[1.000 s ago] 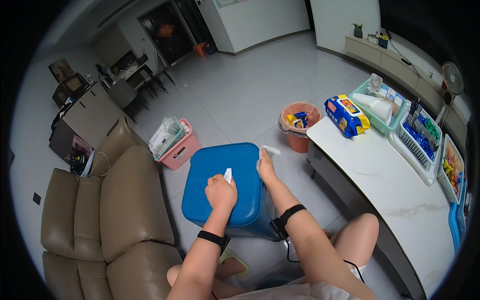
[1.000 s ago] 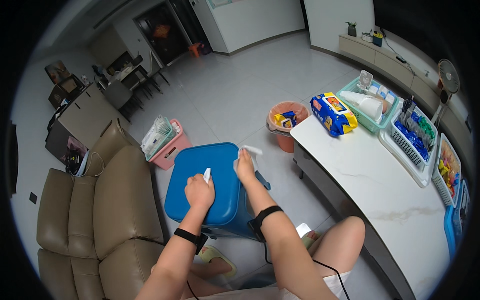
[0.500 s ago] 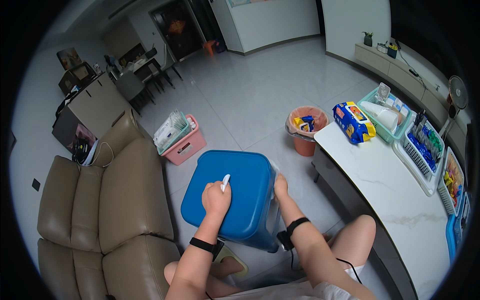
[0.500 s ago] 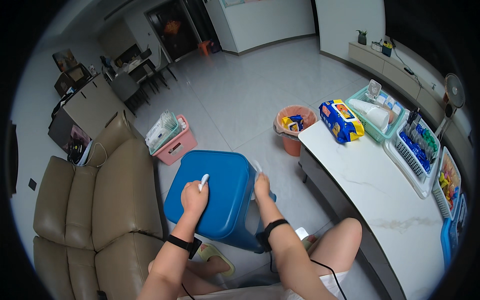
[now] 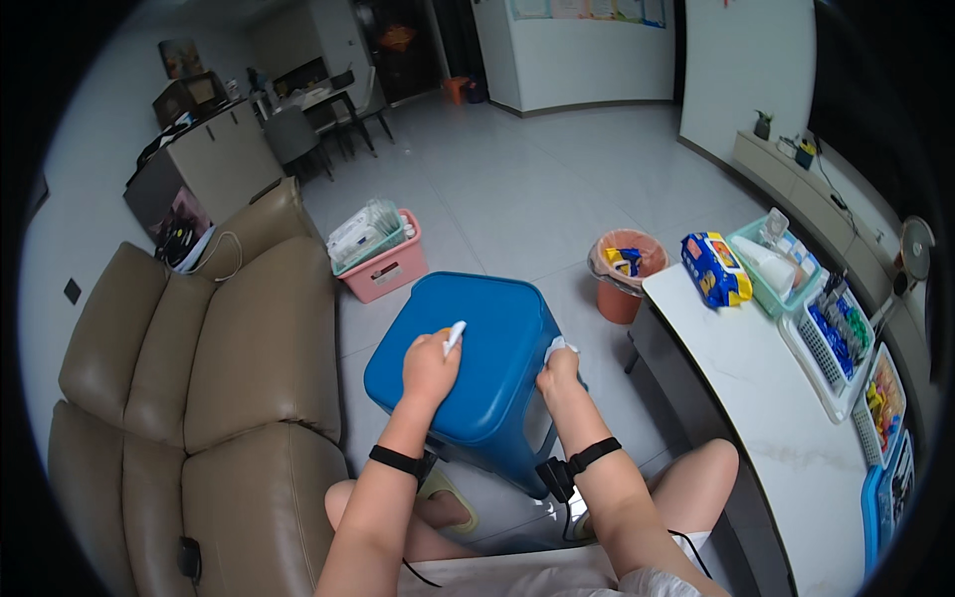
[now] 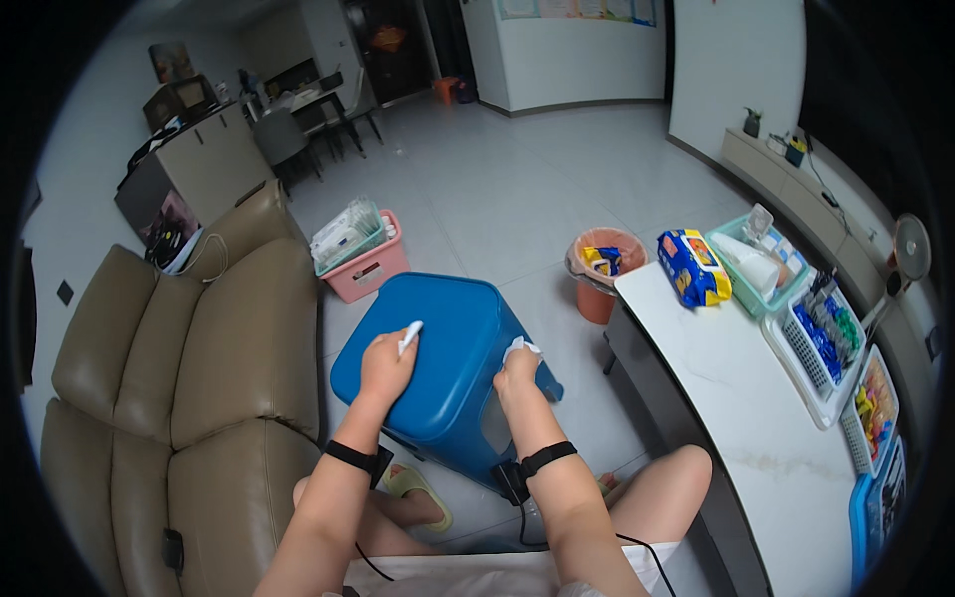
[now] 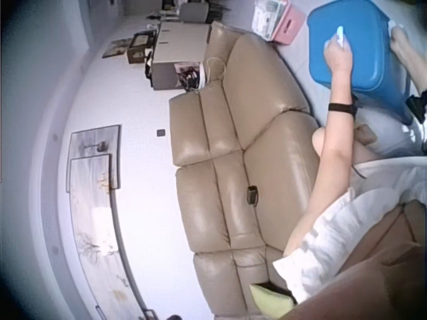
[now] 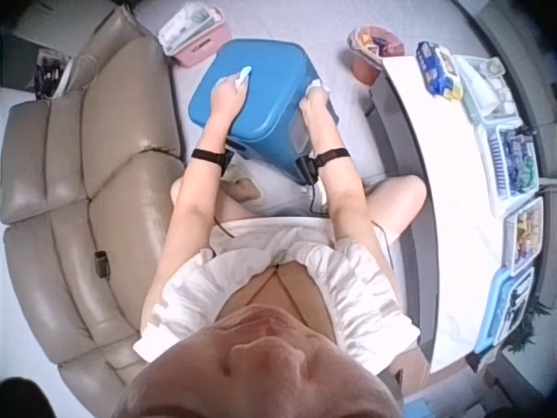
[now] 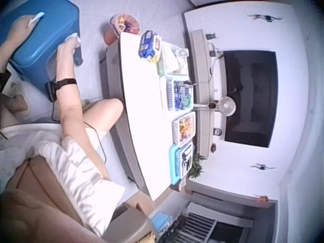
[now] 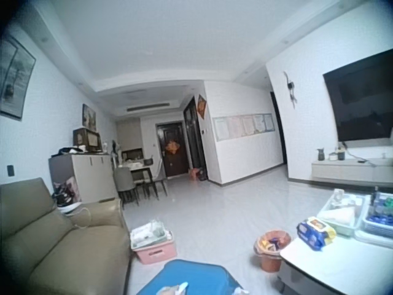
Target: The person wipes the top, sides, and legs of a blue plastic stool using white wipes, turning the stool over to reach different parts.
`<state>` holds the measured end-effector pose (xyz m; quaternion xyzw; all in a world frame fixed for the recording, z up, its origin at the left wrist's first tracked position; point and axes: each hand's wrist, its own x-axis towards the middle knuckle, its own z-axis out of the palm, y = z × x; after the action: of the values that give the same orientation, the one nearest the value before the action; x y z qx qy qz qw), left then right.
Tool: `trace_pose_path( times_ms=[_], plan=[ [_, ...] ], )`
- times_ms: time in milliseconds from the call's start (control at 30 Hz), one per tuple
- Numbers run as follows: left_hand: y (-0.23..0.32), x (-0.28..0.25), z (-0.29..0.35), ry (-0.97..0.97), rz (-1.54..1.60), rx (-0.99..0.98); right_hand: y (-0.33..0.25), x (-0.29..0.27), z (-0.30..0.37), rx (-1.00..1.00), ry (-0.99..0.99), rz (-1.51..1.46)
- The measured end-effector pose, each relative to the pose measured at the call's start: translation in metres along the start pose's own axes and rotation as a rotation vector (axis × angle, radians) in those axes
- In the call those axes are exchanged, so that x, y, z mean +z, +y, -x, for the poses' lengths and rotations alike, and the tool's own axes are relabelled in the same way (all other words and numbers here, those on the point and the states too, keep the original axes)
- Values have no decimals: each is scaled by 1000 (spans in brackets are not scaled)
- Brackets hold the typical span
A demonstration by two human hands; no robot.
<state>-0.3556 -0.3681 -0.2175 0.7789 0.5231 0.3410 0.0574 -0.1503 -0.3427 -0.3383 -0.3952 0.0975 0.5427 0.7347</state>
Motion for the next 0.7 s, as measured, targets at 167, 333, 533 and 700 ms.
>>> trace_pose_path(
  times_ms=[167, 333, 533, 700],
  plan=[
    [-36, -73, 25, 217, 86, -288, 11, 72, 77, -126, -43, 82],
    [-72, -70, 61, 338, 111, -229, 35, 104, 124, -339, -206, 275],
    [-131, -49, 105, 148, 454, -675, 95, 119, 147, -648, -440, 591],
    [-157, -20, 133, -5, 990, -941, 147, 86, 145, -948, -538, 990]
  ],
)
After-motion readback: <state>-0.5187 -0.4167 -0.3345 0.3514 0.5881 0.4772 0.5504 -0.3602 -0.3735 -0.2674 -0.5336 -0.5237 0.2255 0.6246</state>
